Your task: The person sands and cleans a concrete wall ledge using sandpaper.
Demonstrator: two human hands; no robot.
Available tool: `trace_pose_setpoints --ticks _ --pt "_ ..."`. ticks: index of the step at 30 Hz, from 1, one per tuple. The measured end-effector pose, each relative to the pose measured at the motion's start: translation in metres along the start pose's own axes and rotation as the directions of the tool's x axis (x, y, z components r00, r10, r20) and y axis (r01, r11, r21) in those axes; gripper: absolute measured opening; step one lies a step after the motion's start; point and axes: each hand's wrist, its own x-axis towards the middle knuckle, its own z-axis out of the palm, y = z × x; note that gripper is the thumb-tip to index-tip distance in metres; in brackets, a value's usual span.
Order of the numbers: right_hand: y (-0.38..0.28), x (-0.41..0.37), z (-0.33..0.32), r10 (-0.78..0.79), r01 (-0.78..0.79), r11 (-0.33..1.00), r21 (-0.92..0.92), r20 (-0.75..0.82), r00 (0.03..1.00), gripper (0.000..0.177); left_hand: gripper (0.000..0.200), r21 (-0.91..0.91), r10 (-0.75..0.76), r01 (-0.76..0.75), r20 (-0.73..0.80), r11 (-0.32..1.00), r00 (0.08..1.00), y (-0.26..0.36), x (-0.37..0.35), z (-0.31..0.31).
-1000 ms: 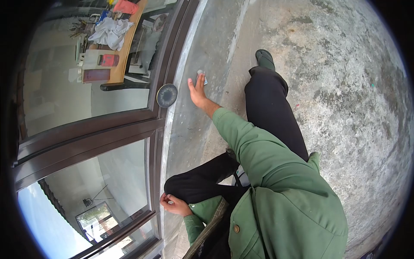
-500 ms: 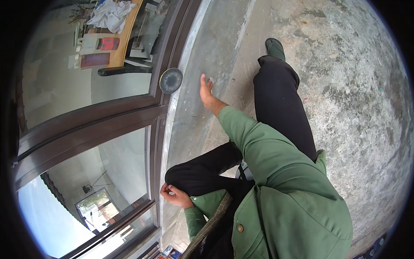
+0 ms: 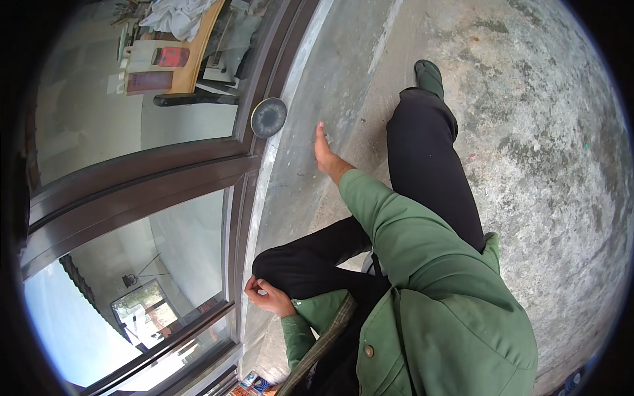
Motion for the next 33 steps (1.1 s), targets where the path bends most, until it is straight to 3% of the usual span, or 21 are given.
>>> trace_pose_setpoints --ticks 1,5,7,9,12,13,15,16,18,21,23,25,27,28,30,32,33 --pt "-0.020 0.004 0.000 -0.068 0.070 0.997 0.028 -0.059 0.996 0.098 0.016 -0.005 -0.004 0.004 0.004 1.000 1.000 0.001 0.000 0.001" --pt "-0.055 -0.028 0.017 -0.101 0.105 0.992 0.074 -0.051 0.994 0.099 0.016 -0.022 0.009 -0.009 -0.003 1.000 1.000 -0.011 0.000 0.002" --pt "-0.035 -0.050 0.028 -0.178 0.164 0.977 -0.138 -0.097 0.979 0.103 0.016 -0.027 0.009 -0.008 0.014 1.000 1.000 -0.005 0.001 0.004" --pt "0.023 -0.008 0.018 -0.018 -0.016 0.978 -0.208 -0.157 0.987 0.110 0.016 -0.041 0.009 -0.008 0.019 0.999 1.000 0.002 0.003 0.006" --pt "0.076 -0.017 0.030 0.030 -0.049 0.973 -0.224 -0.090 0.995 0.112 0.016 -0.045 0.016 -0.015 0.036 0.999 0.999 0.007 0.004 0.005" --pt "0.061 -0.027 0.033 0.029 -0.049 0.972 -0.229 -0.089 0.996 0.112 0.017 -0.036 0.026 -0.024 0.046 0.999 0.999 0.007 0.004 0.005" --pt "0.025 -0.042 0.037 0.088 -0.088 0.996 0.000 0.026 0.996 0.105 0.017 -0.021 0.011 -0.010 0.035 1.000 0.999 0.006 0.002 0.003" --pt "0.011 -0.041 0.037 -0.029 0.028 0.999 -0.034 -0.058 0.998 0.103 0.017 -0.011 0.003 -0.003 0.027 1.000 1.000 0.005 0.001 0.002" --pt "-0.029 -0.016 0.012 -0.072 0.080 0.993 0.090 -0.092 0.993 0.100 0.017 -0.011 -0.002 0.002 0.015 1.000 1.000 -0.001 -0.001 -0.001" --pt "-0.051 -0.006 -0.013 -0.181 0.182 0.974 0.135 -0.016 0.983 0.099 0.017 -0.031 -0.008 0.009 0.014 0.999 1.000 -0.005 -0.003 -0.003" --pt "-0.043 -0.009 -0.014 -0.197 0.195 0.980 0.027 0.055 0.979 0.099 0.017 -0.056 -0.014 0.014 0.017 0.998 1.000 -0.004 -0.001 -0.003" --pt "0.013 0.027 -0.022 -0.036 0.037 0.996 -0.080 0.016 0.999 0.098 0.017 -0.085 -0.003 0.007 0.039 0.996 0.999 0.005 0.002 0.000" --pt "0.041 -0.015 0.008 0.078 -0.088 0.988 -0.124 -0.085 0.993 0.098 0.017 -0.090 0.023 -0.019 0.039 0.996 0.999 0.007 0.004 0.006" --pt "0.045 -0.013 0.007 0.075 -0.087 0.989 -0.123 -0.097 0.992 0.098 0.017 -0.076 0.043 -0.040 0.030 0.996 0.999 0.008 0.006 0.008" --pt "0.061 -0.003 -0.003 0.066 -0.069 0.997 0.033 0.101 0.993 0.099 0.017 -0.062 0.030 -0.027 0.050 0.998 0.998 0.016 0.008 0.009" --pt "0.017 -0.006 -0.004 0.115 -0.121 0.984 0.132 0.054 0.992 0.101 0.017 -0.021 0.003 -0.002 0.063 1.000 0.998 0.015 0.007 0.009" --pt "0.001 0.006 -0.014 0.058 -0.062 0.988 0.143 0.033 0.998 0.102 0.017 -0.008 0.000 0.001 0.067 1.000 0.998 0.013 0.006 0.007"
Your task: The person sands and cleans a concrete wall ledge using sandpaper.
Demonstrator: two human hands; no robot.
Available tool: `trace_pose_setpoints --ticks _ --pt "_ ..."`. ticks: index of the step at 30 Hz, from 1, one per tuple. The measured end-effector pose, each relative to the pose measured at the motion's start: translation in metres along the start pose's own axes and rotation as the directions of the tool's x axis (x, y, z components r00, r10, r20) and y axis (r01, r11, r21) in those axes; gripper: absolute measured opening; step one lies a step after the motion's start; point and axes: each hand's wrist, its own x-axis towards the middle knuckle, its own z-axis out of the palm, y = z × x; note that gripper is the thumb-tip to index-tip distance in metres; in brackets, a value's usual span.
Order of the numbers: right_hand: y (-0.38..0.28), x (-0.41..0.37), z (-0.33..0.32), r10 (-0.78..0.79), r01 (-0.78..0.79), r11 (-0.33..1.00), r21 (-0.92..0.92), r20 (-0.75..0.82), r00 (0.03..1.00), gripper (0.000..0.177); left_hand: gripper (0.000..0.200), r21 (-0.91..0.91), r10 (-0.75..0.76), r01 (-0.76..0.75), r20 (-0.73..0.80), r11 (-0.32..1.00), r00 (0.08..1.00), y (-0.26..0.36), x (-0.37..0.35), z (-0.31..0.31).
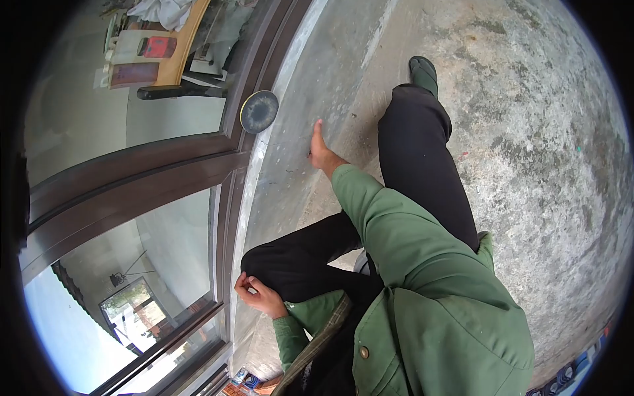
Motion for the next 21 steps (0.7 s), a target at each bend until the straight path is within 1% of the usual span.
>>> trace_pose_setpoints --ticks 1,3,4,6,7,9,10,12,13,14,15,17,18,20,21 --pt "-0.019 0.009 -0.009 -0.066 0.066 0.998 0.007 -0.010 0.998 0.103 0.017 -0.010 0.004 -0.004 -0.001 1.000 1.000 -0.001 0.001 0.001" --pt "-0.054 -0.002 -0.010 -0.246 0.245 0.969 -0.020 -0.055 0.968 0.104 0.017 -0.013 0.006 -0.006 0.005 1.000 1.000 -0.004 0.001 0.001" --pt "-0.054 0.002 -0.016 -0.239 0.238 0.971 -0.019 -0.059 0.969 0.104 0.017 -0.013 0.004 -0.004 0.006 1.000 1.000 -0.006 0.002 0.001" --pt "-0.053 0.010 -0.025 -0.310 0.305 0.945 -0.118 -0.026 0.950 0.104 0.017 -0.012 -0.001 0.001 0.008 1.000 1.000 -0.008 0.004 0.002" --pt "-0.037 0.015 -0.030 -0.311 0.305 0.945 -0.122 -0.031 0.950 0.104 0.017 -0.015 -0.016 0.016 0.029 1.000 0.999 -0.006 0.005 0.002" --pt "0.001 0.019 -0.035 -0.069 0.067 0.975 -0.210 -0.003 0.998 0.103 0.017 -0.035 -0.027 0.029 0.057 0.999 0.998 -0.005 0.008 0.009" --pt "0.002 0.009 -0.031 -0.077 0.073 0.974 -0.214 -0.009 0.997 0.103 0.017 -0.042 -0.003 0.005 0.050 0.999 0.999 -0.008 0.010 0.011" --pt "0.005 -0.004 -0.028 0.045 -0.039 0.994 -0.102 0.059 0.997 0.102 0.018 -0.043 0.019 -0.017 0.051 0.999 0.999 -0.009 0.013 0.016" --pt "-0.006 0.006 -0.031 0.084 -0.082 0.995 -0.049 0.052 0.995 0.102 0.018 -0.041 0.004 -0.002 0.058 0.999 0.998 -0.008 0.013 0.017" --pt "-0.017 0.017 -0.035 -0.042 0.040 0.998 -0.041 -0.044 0.998 0.101 0.018 -0.025 -0.012 0.014 0.071 1.000 0.997 -0.008 0.011 0.010" --pt "-0.041 0.017 -0.024 -0.172 0.166 0.985 -0.050 -0.135 0.976 0.101 0.017 -0.022 -0.033 0.035 0.088 0.999 0.996 -0.007 0.010 0.009" --pt "-0.082 0.016 -0.016 -0.294 0.295 0.955 0.026 -0.018 0.955 0.097 0.017 -0.016 -0.031 0.032 0.091 0.999 0.995 -0.013 0.009 0.007" --pt "-0.084 0.020 -0.024 -0.291 0.291 0.956 0.027 -0.025 0.956 0.097 0.017 -0.022 -0.025 0.027 0.090 0.999 0.996 -0.016 0.009 0.007" --pt "-0.088 0.029 -0.035 -0.307 0.306 0.944 -0.120 0.010 0.952 0.095 0.018 -0.023 -0.015 0.018 0.088 1.000 0.996 -0.019 0.010 0.009" --pt "-0.079 0.034 -0.041 -0.310 0.309 0.943 -0.124 0.009 0.951 0.095 0.018 -0.022 -0.004 0.006 0.084 1.000 0.996 -0.020 0.011 0.011"
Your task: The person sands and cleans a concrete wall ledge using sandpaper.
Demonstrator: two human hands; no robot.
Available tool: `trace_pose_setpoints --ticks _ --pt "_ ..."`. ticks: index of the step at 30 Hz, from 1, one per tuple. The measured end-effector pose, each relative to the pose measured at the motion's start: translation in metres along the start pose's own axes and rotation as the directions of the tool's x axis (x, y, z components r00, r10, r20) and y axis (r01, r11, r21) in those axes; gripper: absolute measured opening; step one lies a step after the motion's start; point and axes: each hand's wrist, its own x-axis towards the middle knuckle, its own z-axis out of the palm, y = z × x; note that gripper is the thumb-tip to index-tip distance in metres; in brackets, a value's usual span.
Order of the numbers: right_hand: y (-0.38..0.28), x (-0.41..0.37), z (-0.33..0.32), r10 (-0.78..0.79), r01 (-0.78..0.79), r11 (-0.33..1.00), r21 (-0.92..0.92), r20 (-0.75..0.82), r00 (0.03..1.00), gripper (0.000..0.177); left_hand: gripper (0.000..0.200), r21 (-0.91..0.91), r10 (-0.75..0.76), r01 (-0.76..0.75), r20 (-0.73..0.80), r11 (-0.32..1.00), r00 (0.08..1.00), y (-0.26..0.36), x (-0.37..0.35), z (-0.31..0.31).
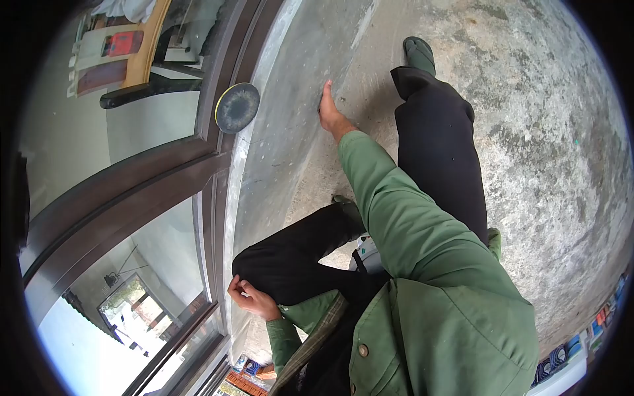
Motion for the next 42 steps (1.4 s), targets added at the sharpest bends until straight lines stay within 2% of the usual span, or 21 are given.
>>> trace_pose_setpoints --ticks 2,4,8,12,13,15,19,21,22,24,25,27,28,30,31,33,36,37,39,42 --pt "0.036 -0.005 -0.009 0.134 -0.131 0.988 -0.082 0.034 0.990 0.097 0.019 -0.006 0.005 -0.005 0.001 1.000 1.000 0.003 0.003 0.004" --pt "0.065 -0.020 -0.007 0.329 -0.329 0.939 -0.103 -0.011 0.944 0.100 0.019 -0.005 0.009 -0.008 0.010 1.000 1.000 0.007 0.007 0.006" --pt "0.064 -0.033 0.002 0.354 -0.354 0.935 0.005 0.011 0.935 0.103 0.017 0.023 0.024 -0.026 0.060 0.999 0.998 0.015 0.010 0.006" --pt "-0.006 0.010 -0.009 0.050 -0.046 0.997 0.054 -0.079 0.996 0.100 0.018 0.032 0.045 -0.047 0.078 0.998 0.996 0.016 0.008 0.005" --pt "-0.014 0.022 -0.019 0.054 -0.049 0.997 0.061 -0.084 0.995 0.100 0.018 0.042 0.064 -0.068 0.083 0.997 0.995 0.016 0.009 0.005" --pt "-0.022 0.042 -0.035 -0.063 0.066 0.997 0.050 -0.057 0.996 0.100 0.019 0.036 0.056 -0.059 0.080 0.998 0.995 0.021 0.010 0.007" --pt "0.034 0.019 -0.024 0.030 -0.031 0.999 -0.030 -0.038 0.999 0.099 0.020 -0.007 0.029 -0.028 0.068 1.000 0.997 0.032 0.014 0.014" --pt "0.057 0.003 -0.014 0.191 -0.201 0.975 -0.098 -0.097 0.977 0.098 0.020 -0.016 0.033 -0.032 0.076 0.999 0.997 0.036 0.016 0.017" --pt "0.053 0.008 -0.017 0.195 -0.204 0.974 -0.094 -0.100 0.976 0.098 0.021 -0.018 0.034 -0.032 0.080 0.999 0.996 0.037 0.016 0.017" --pt "0.039 0.026 -0.018 0.103 -0.104 0.995 0.000 -0.066 0.992 0.097 0.021 0.006 0.035 -0.036 0.091 0.999 0.995 0.039 0.016 0.017" --pt "0.021 0.023 -0.012 0.113 -0.112 0.994 0.008 -0.069 0.991 0.097 0.021 0.022 0.038 -0.041 0.100 0.999 0.994 0.039 0.016 0.014" --pt "-0.025 0.024 0.000 -0.100 0.100 0.994 0.042 0.005 0.995 0.097 0.021 0.007 0.027 -0.028 0.089 1.000 0.996 0.036 0.016 0.017" --pt "-0.023 0.030 0.001 -0.098 0.098 0.994 0.045 0.003 0.995 0.097 0.022 -0.011 0.011 -0.010 0.078 1.000 0.997 0.035 0.016 0.017" --pt "-0.024 0.041 0.008 -0.290 0.187 0.905 -0.382 -0.231 0.929 0.103 0.022 -0.011 0.026 -0.025 0.080 1.000 0.996 0.036 0.016 0.018" --pt "-0.014 0.039 0.002 -0.297 0.195 0.904 -0.381 -0.231 0.927 0.103 0.022 -0.007 0.039 -0.039 0.085 0.999 0.996 0.037 0.017 0.018" --pt "0.027 0.019 -0.016 -0.030 0.006 0.973 -0.232 -0.102 0.994 0.099 0.021 -0.010 0.051 -0.051 0.091 0.999 0.995 0.037 0.017 0.017" --pt "0.081 -0.018 -0.019 0.315 -0.308 0.947 -0.088 0.079 0.946 0.100 0.021 -0.010 0.062 -0.062 0.086 0.998 0.994 0.041 0.019 0.020" --pt "0.080 -0.031 -0.011 0.319 -0.312 0.946 -0.090 0.078 0.945 0.100 0.021 -0.007 0.062 -0.062 0.078 0.998 0.995 0.042 0.018 0.021" --pt "0.075 -0.049 0.002 0.404 -0.407 0.913 0.034 0.077 0.911 0.102 0.021 0.009 0.070 -0.071 0.109 0.997 0.992 0.040 0.018 0.018" --pt "0.054 -0.027 0.003 0.360 -0.366 0.925 0.104 0.071 0.930 0.104 0.022 0.022 0.087 -0.091 0.131 0.996 0.988 0.037 0.018 0.016"
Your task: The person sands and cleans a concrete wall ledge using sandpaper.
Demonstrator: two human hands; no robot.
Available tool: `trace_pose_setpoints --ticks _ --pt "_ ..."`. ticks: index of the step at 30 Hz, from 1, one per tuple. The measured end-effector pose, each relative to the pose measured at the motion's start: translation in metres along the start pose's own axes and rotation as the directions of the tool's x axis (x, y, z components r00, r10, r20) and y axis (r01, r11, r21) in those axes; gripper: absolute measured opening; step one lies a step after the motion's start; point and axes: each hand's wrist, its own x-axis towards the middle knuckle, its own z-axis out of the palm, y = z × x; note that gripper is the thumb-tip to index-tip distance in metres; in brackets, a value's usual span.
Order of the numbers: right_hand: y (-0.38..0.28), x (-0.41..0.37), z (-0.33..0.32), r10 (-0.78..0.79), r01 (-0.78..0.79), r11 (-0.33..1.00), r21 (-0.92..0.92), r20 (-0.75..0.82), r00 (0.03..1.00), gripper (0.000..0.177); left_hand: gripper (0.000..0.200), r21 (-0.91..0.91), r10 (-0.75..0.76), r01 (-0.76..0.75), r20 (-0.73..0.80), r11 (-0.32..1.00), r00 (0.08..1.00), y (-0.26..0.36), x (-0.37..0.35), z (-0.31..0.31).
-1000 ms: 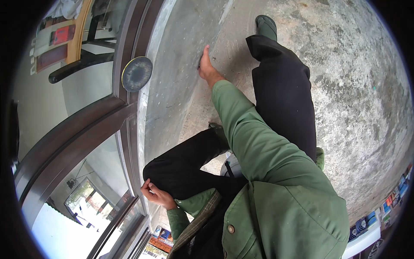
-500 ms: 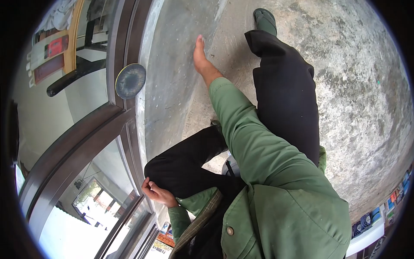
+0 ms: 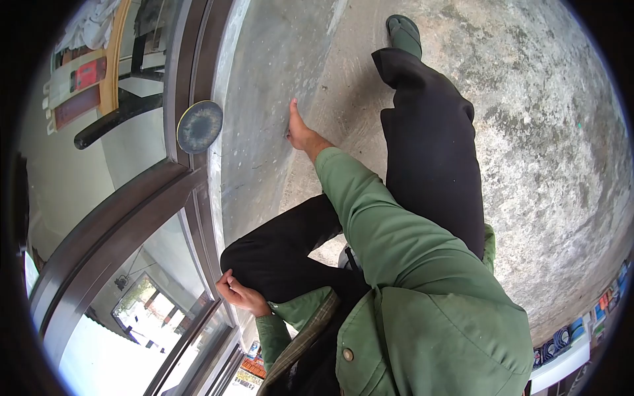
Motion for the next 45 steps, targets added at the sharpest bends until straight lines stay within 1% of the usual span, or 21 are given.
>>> trace_pose_setpoints --ticks 2,3,5,9,11,12,14,15,17,19,21,24,25,27,29,32,33,36,38,42,45 --pt "-0.025 0.027 -0.013 -0.152 0.152 0.988 -0.009 -0.058 0.987 0.102 0.023 -0.007 0.006 -0.006 -0.010 1.000 1.000 -0.002 0.000 0.002" --pt "-0.041 0.026 -0.014 -0.150 0.149 0.989 -0.009 -0.060 0.987 0.102 0.023 -0.018 0.008 -0.008 -0.012 1.000 1.000 -0.003 0.000 0.002" --pt "-0.078 0.013 -0.010 -0.328 0.322 0.944 -0.073 -0.099 0.940 0.099 0.023 -0.028 0.008 -0.009 -0.008 1.000 1.000 -0.006 0.000 0.001" --pt "-0.061 0.032 -0.039 -0.335 0.318 0.934 -0.164 -0.090 0.938 0.096 0.024 -0.010 0.006 -0.006 0.004 1.000 1.000 -0.007 0.001 0.000" --pt "-0.020 0.046 -0.053 -0.174 0.153 0.959 -0.237 -0.072 0.982 0.097 0.024 -0.003 0.006 -0.006 0.012 1.000 1.000 -0.007 0.003 0.002" --pt "-0.007 0.032 -0.046 -0.171 0.149 0.960 -0.235 -0.076 0.982 0.097 0.025 0.003 0.010 -0.011 0.014 1.000 1.000 -0.008 0.004 0.001" --pt "0.010 0.001 -0.025 0.066 -0.079 0.979 -0.186 -0.072 0.995 0.098 0.025 0.003 0.010 -0.010 0.015 1.000 1.000 -0.007 0.004 0.003" --pt "0.008 0.008 -0.024 0.069 -0.081 0.978 -0.191 -0.072 0.995 0.098 0.026 0.007 -0.005 0.005 0.018 1.000 1.000 -0.008 0.004 0.002" --pt "0.009 0.025 -0.028 -0.002 -0.013 0.991 -0.133 -0.109 0.994 0.100 0.026 0.027 -0.030 0.030 0.027 0.999 0.999 -0.008 0.001 0.000" --pt "-0.025 0.034 -0.025 -0.173 0.159 0.982 -0.106 -0.139 0.975 0.100 0.026 0.014 -0.023 0.023 0.001 1.000 1.000 -0.005 0.002 0.002" --pt "-0.059 0.050 -0.035 -0.313 0.294 0.942 -0.163 -0.111 0.943 0.100 0.026 0.006 -0.025 0.025 0.006 1.000 1.000 -0.011 0.001 0.001" --pt "-0.097 0.035 -0.031 -0.373 0.358 0.922 -0.149 -0.085 0.924 0.099 0.026 0.007 -0.022 0.022 0.013 1.000 1.000 -0.008 0.002 0.003" --pt "-0.087 0.040 -0.036 -0.375 0.360 0.921 -0.148 -0.086 0.923 0.099 0.027 0.020 -0.014 0.013 0.019 1.000 1.000 -0.006 0.004 0.002" --pt "-0.056 0.047 -0.045 -0.325 0.310 0.938 -0.157 -0.082 0.942 0.100 0.027 0.004 -0.007 0.007 0.017 1.000 1.000 -0.008 0.004 0.001" --pt "-0.018 0.042 -0.046 -0.148 0.129 0.974 -0.184 -0.095 0.984 0.101 0.028 -0.007 -0.007 0.007 0.015 1.000 1.000 -0.009 0.003 0.004" --pt "0.011 0.032 -0.041 -0.072 0.051 0.986 -0.158 -0.133 0.988 0.102 0.027 -0.004 -0.031 0.031 -0.014 1.000 0.999 -0.006 0.003 0.004" --pt "0.006 0.033 -0.039 -0.066 0.045 0.986 -0.158 -0.132 0.989 0.102 0.028 -0.004 -0.033 0.033 -0.021 0.999 0.999 -0.001 0.004 0.006" --pt "-0.042 0.039 -0.031 -0.193 0.179 0.978 -0.108 -0.133 0.972 0.100 0.028 0.005 -0.025 0.025 -0.018 1.000 1.000 -0.004 0.002 0.001" --pt "-0.072 0.040 -0.033 -0.329 0.323 0.943 -0.075 -0.094 0.940 0.099 0.029 0.008 -0.013 0.013 -0.013 1.000 1.000 -0.006 0.002 0.001" --pt "-0.063 0.035 -0.039 -0.328 0.313 0.936 -0.159 -0.074 0.942 0.098 0.028 -0.003 -0.013 0.013 -0.016 1.000 1.000 -0.006 0.003 0.002" --pt "0.004 0.040 -0.045 -0.108 0.073 0.974 -0.216 -0.153 0.982 0.101 0.028 -0.022 -0.018 0.018 -0.015 1.000 1.000 -0.001 0.004 0.003"
